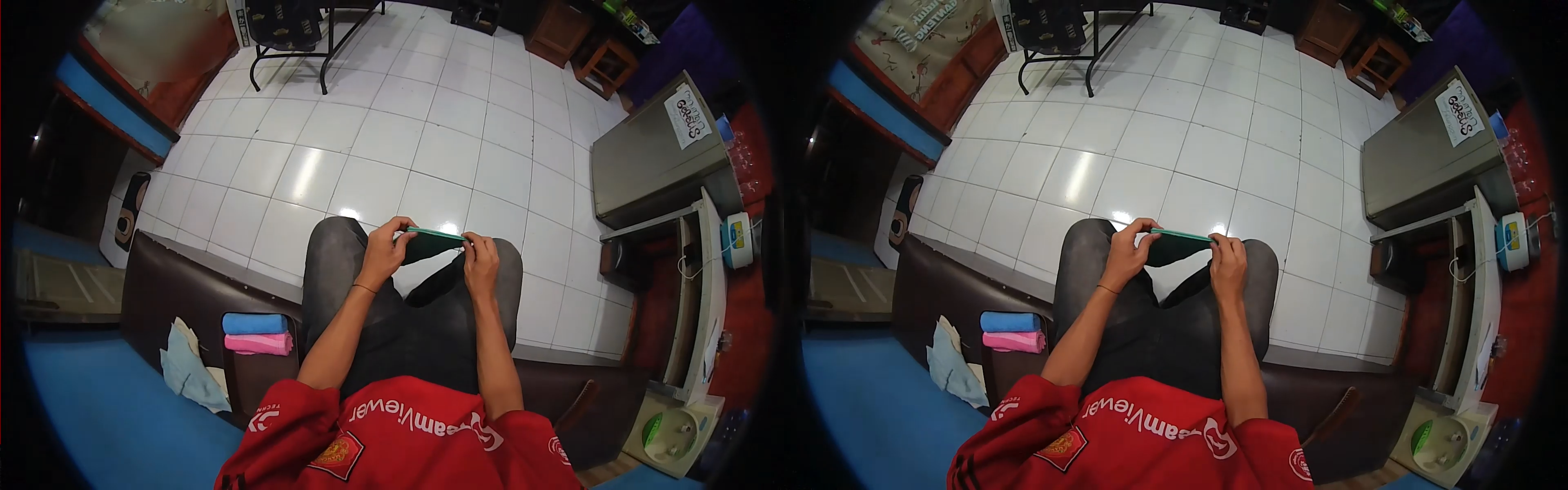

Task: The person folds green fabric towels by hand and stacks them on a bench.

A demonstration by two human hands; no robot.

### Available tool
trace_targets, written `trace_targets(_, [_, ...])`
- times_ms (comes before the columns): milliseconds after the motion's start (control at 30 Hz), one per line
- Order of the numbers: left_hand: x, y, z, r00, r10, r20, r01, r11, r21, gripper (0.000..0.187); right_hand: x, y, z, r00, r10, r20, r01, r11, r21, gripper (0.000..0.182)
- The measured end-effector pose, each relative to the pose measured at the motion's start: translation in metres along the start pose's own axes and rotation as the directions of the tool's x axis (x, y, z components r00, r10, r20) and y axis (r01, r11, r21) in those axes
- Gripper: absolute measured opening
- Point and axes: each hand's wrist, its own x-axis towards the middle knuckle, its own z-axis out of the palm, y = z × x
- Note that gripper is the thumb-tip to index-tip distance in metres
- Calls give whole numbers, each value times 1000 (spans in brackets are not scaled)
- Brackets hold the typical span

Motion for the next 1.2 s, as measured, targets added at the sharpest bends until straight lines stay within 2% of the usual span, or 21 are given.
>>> trace_targets(100, [-2, 9, -3, 1000, 13, 16, -13, 1000, -10, 12, -1, -6, -6, 998, 68, -12, -68, 997, 33, 11])
trace_targets(167, [-1, 18, -6, 999, 53, 1, -53, 997, -57, 13, 4, -22, -20, 959, 278, 56, -283, 948, 147, 12])
trace_targets(200, [1, 26, -8, 998, 64, 2, -64, 996, -58, 13, 7, -25, -23, 961, 274, 46, -277, 949, 149, 12])
trace_targets(267, [1, 48, -13, 997, 65, 42, -61, 994, -91, 12, 11, -30, -31, 986, 153, -69, -134, 964, 230, 12])
trace_targets(333, [3, 70, -18, 993, 82, 83, -69, 987, -146, 12, 18, -43, -46, 981, 162, -103, -129, 954, 270, 13])
trace_targets(400, [4, 92, -21, 986, 80, 146, -26, 939, -342, 14, 25, -54, -66, 952, 287, -109, -228, 899, 375, 13])
trace_targets(500, [-1, 148, -36, 983, 63, 171, 28, 874, -485, 19, 45, -96, -123, 971, 235, -39, -194, 875, 444, 14])
trace_targets(533, [-3, 167, -42, 983, 39, 177, 67, 831, -553, 21, 50, -105, -143, 987, 141, -77, -93, 893, 439, 14])
trace_targets(567, [-5, 184, -48, 982, 33, 184, 77, 826, -558, 21, 53, -118, -164, 985, 134, -111, -62, 866, 497, 14])
trace_targets(600, [-9, 199, -55, 972, 125, 201, 40, 750, -660, 24, 57, -130, -183, 984, 27, -174, 62, 871, 488, 15])
trace_targets(633, [-11, 213, -59, 955, 217, 203, 10, 659, -752, 27, 59, -144, -201, 982, -31, -184, 134, 803, 580, 20])
trace_targets(667, [-13, 226, -60, 956, 207, 208, 24, 653, -757, 27, 61, -150, -217, 977, -111, -180, 202, 736, 646, 26])
trace_targets(733, [-7, 245, -54, 940, 247, 236, 73, 531, -844, 29, 66, -155, -233, 968, -170, -183, 248, 735, 631, 27])
trace_targets(767, [1, 240, -47, 931, 273, 244, 19, 630, -776, 30, 70, -155, -235, 974, 1, -228, 143, 775, 615, 24])
trace_targets(800, [11, 237, -33, 946, 219, 238, 6, 723, -691, 31, 75, -153, -236, 946, 168, -276, 34, 797, 603, 21])
trace_targets(867, [32, 216, 4, 934, 2, 356, 284, 600, -748, 28, 88, -120, -225, 944, 279, -176, -152, 841, 520, 19])
trace_targets(933, [44, 158, 54, 894, -116, 433, 428, 508, -747, 32, 80, -57, -197, 857, 514, -33, -410, 719, 561, 22])
trace_targets(967, [45, 119, 81, 851, -221, 476, 512, 550, -660, 33, 71, -17, -179, 792, 610, 35, -516, 637, 573, 23])
trace_targets(1033, [38, 45, 125, 725, -442, 529, 685, 541, -487, 34, 32, 54, -154, 669, 730, 136, -736, 628, 254, 31])
trace_targets(1133, [7, -20, 158, 531, -648, 546, 846, 368, -385, 32, -22, 73, -137, 476, 853, 215, -872, 426, 239, 45])
trace_targets(1200, [1, -40, 159, 490, -625, 607, 868, 285, -408, 31, -39, 49, -143, 383, 887, 257, -911, 317, 263, 50])
